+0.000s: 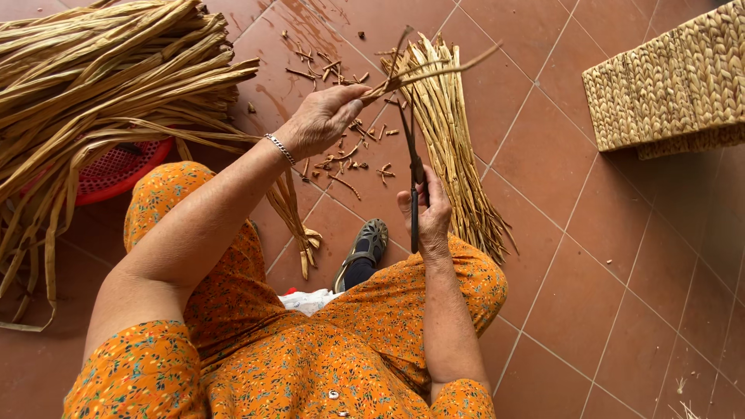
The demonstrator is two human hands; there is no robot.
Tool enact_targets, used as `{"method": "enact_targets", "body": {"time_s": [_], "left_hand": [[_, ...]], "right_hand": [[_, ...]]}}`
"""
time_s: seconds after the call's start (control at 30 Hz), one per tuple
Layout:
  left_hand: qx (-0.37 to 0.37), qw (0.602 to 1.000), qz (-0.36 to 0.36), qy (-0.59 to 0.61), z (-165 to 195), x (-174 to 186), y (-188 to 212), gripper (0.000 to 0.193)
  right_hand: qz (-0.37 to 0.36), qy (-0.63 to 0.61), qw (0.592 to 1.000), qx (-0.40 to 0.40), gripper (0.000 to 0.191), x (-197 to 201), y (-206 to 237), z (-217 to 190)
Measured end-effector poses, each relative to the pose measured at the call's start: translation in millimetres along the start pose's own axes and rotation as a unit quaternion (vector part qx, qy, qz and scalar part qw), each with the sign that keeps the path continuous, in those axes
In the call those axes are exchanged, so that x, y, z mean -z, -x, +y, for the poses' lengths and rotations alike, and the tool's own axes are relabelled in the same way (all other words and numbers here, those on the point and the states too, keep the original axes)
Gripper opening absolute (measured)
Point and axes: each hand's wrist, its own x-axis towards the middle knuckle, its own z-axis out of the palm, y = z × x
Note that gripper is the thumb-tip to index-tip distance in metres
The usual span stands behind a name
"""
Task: The person sits on a tiled floor and uses scissors to trim the ends off bundles of dried palm leaves, cutting off dark root tips and uneven edges. They place the trimmed leaves into a pile beside them and gather more untrimmed leaves from a large bundle to continue cutting.
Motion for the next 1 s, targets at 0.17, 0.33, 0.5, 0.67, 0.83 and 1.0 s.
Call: {"method": "enact_targets", "body": {"time_s": [0.17, 0.33, 0.5, 0.67, 0.83, 1.0], "left_hand": [[-0.206, 0.974, 0.023, -0.089, -1, -8, 14, 0.034], [-0.135, 0.978, -0.028, -0.157, -8, -13, 17, 0.037], [-0.211, 0.966, -0.003, -0.151, -23, -19, 16, 0.042], [-0.161, 0.972, -0.036, -0.168, -31, -26, 20, 0.048], [-0.159, 0.962, 0.009, -0.22, -29, -32, 22, 0.03], [-0.178, 0.949, 0.06, -0.254, -28, -32, 23, 0.028]], "right_hand": [[0.023, 0.032, 0.999, 0.034, 0.083, 12, -3, -7], [-0.014, 0.005, 1.0, 0.0, 0.082, 17, -2, -20], [-0.034, 0.065, 0.996, 0.043, 0.077, 20, -1, -34], [-0.061, 0.062, 0.996, 0.024, 0.077, 17, 3, -39], [-0.066, 0.095, 0.992, 0.055, 0.078, 12, 5, -32], [-0.09, 0.115, 0.988, 0.045, 0.075, 4, 12, -22]]}}
